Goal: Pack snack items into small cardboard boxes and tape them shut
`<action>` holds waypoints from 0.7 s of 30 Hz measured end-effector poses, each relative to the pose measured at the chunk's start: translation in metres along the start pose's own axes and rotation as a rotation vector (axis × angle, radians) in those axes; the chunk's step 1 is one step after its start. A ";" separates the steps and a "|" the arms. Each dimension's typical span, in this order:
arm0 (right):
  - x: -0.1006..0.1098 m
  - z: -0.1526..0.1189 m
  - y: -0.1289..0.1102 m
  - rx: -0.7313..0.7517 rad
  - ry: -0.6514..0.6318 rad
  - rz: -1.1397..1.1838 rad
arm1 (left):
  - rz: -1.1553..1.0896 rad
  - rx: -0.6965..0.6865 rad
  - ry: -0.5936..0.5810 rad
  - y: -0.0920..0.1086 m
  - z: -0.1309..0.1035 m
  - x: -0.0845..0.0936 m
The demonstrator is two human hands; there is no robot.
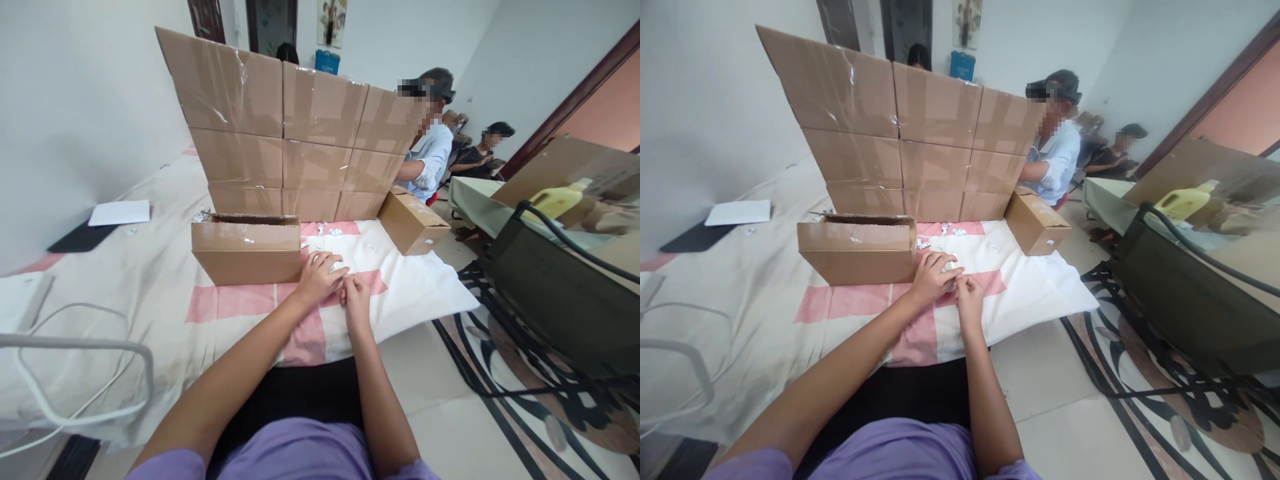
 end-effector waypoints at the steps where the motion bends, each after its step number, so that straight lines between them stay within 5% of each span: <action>1: 0.000 0.000 0.000 0.004 0.000 0.002 | 0.000 -0.001 -0.002 0.000 0.000 0.000; 10: 0.000 0.001 0.005 -0.015 0.023 0.094 | -0.009 0.139 -0.038 -0.015 -0.003 0.001; 21: 0.005 0.001 0.004 -0.048 0.079 0.201 | -0.150 0.328 -0.143 -0.028 -0.013 -0.025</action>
Point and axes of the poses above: each hand's wrist, its own z-axis towards the middle knuckle, its own x-axis out of the back of the hand, y = z × x, the point moved 7 cm from there along z, towards the middle knuckle, and after that the axes turned 8 degrees about -x, right-handed, at the moved point
